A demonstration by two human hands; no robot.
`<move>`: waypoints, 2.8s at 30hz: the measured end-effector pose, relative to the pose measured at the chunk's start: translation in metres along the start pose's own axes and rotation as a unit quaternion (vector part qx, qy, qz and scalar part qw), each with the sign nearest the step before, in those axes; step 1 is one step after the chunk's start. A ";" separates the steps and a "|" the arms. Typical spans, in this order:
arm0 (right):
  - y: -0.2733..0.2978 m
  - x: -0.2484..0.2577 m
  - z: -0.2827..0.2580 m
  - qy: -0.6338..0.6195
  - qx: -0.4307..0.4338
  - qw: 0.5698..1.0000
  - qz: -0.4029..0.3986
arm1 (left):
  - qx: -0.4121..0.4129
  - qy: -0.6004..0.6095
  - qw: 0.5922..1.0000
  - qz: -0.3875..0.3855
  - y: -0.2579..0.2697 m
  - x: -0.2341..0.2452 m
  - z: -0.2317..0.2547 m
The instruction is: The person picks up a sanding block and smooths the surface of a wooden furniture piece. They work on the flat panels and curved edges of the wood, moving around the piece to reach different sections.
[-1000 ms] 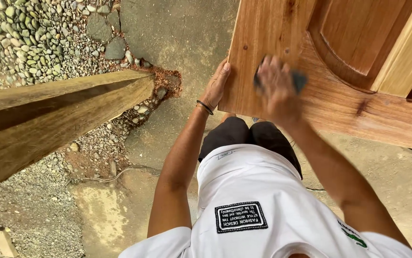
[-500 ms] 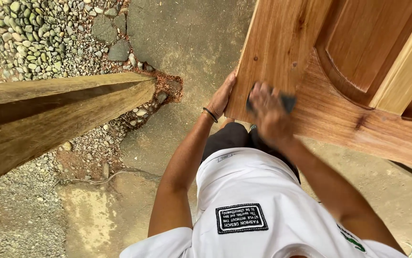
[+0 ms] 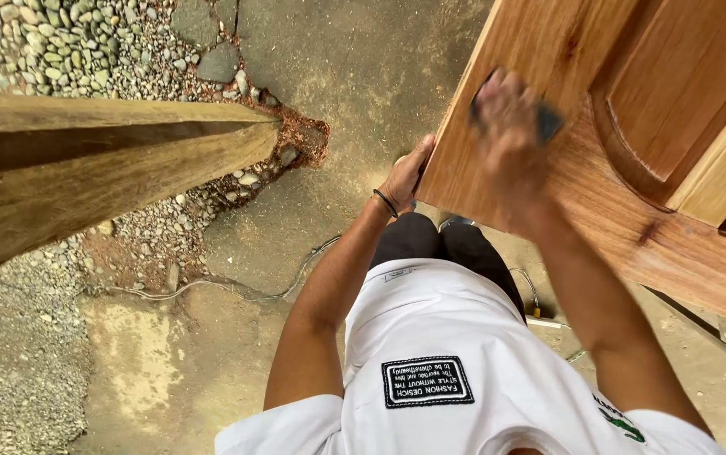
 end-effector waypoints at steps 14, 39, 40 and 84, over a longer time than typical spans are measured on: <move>0.062 -0.036 -0.047 -0.009 0.191 0.978 0.079 | -0.071 0.216 0.957 -0.178 -0.010 -0.014 -0.005; -0.053 -0.004 -0.012 -0.094 0.026 0.995 -0.010 | -0.007 0.098 0.980 -0.175 0.003 -0.020 0.010; -0.027 -0.010 -0.016 -0.093 0.024 0.995 -0.007 | -0.008 0.095 0.979 -0.178 0.000 -0.020 0.004; -0.090 -0.007 0.065 0.223 0.133 0.965 0.025 | -0.168 -0.344 0.918 0.106 -0.001 -0.063 0.109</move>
Point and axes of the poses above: each hand's wrist, its own y-axis away from the middle knuckle, its own x-axis out of the back of the hand, z = x × y, the point moved 8 cm from there along -y, towards the middle knuckle, and after that the axes turned 11 degrees about z, right-handed, at the moved point
